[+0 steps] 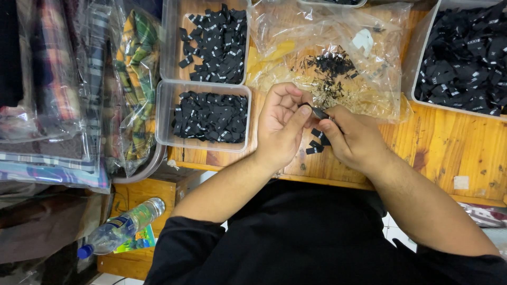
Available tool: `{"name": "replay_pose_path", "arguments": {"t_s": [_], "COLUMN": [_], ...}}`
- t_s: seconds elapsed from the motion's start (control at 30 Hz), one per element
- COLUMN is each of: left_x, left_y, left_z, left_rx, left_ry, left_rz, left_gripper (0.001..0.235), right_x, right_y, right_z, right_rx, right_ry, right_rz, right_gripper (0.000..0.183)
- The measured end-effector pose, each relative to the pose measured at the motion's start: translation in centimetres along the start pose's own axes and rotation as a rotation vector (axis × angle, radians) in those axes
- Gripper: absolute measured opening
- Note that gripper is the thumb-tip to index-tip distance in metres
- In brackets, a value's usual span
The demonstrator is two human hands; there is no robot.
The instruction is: Trimming small black fabric labels using a pair of small scissors at a workbench.
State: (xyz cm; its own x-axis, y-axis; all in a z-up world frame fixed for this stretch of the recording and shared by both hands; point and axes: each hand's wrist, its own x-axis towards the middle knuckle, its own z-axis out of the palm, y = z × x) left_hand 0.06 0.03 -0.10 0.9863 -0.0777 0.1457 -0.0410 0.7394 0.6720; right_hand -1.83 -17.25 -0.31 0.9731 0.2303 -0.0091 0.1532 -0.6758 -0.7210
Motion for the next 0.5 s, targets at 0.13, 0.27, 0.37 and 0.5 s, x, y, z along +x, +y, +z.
{"name": "replay_pose_path", "arguments": {"t_s": [0.13,0.27,0.37,0.5], "left_x": [0.1,0.2,0.1,0.2], "left_y": [-0.2,-0.1,0.0,0.3], "left_z": [-0.4,-0.5,-0.7,-0.3], "left_rx": [0.007,0.108,0.18,0.132], "left_ry": [-0.002,0.03,0.071,0.116], "left_rz": [0.008,0.026,0.016,-0.015], "left_gripper": [0.027,0.02,0.015,0.014], "right_x": [0.0,0.2,0.1,-0.1], "right_y": [0.0,-0.7,-0.5,0.3], "right_z": [-0.1,-0.8,-1.2,-1.2], "right_rx": [0.009,0.037,0.027,0.08], "right_ry": [0.015,0.051,0.113,0.18], "right_rz": [0.015,0.083,0.081,0.088], "right_gripper": [0.031,0.034,0.033,0.032]}}
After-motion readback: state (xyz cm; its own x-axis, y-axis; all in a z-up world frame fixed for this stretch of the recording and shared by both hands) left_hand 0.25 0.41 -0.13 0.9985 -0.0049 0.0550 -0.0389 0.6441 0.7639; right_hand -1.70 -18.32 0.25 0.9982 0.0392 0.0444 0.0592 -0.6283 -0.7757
